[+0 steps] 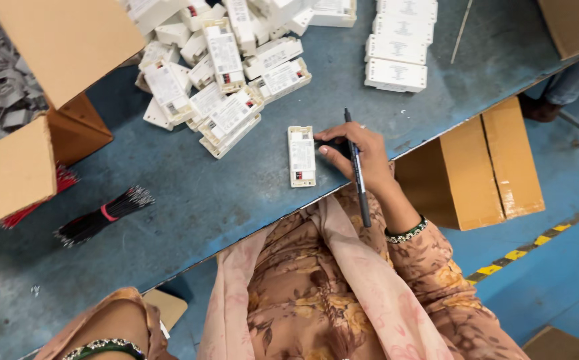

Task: The person arranges white plastic electrical components on a blue workbench and writes on them with a black pen. They repeatedly pick up components, align them in rows, mark each one, and stack the marked items to the side.

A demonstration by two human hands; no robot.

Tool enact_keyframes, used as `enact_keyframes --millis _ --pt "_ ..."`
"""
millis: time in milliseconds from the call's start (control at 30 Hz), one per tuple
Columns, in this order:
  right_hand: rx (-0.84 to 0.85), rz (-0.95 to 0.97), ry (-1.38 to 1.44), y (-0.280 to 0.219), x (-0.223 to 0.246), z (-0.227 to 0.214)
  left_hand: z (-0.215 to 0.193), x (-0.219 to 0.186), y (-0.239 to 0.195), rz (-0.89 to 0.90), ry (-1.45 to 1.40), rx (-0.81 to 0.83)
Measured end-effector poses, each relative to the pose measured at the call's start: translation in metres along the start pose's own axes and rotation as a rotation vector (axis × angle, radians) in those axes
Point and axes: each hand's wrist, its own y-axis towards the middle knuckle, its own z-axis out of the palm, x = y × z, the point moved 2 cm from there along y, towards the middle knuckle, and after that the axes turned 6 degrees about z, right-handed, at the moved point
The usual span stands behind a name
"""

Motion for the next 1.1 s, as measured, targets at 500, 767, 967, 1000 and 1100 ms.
enact_keyframes --millis 500,767,967,1000,1100 --pt "0.030 0.028 0.023 0.001 -0.007 0.000 -0.028 0.001 -0.015 -0.212 -0.122 -0.102" --pt "0.037 -0.002 0.013 0.003 -0.005 0.001 -0.017 -0.012 -0.027 -0.226 -0.173 -0.165" --pt "0.036 0.109 0.082 -0.002 -0.004 0.001 -0.019 -0.008 -0.011 -0.151 -0.226 -0.284" --pt "0.029 0.111 0.081 -0.002 -0.004 0.003 -0.024 -0.007 -0.006 -0.144 -0.226 -0.318" --pt "0.026 0.073 0.055 -0.001 -0.001 0.001 -0.042 -0.006 0.013 -0.122 -0.216 -0.433"
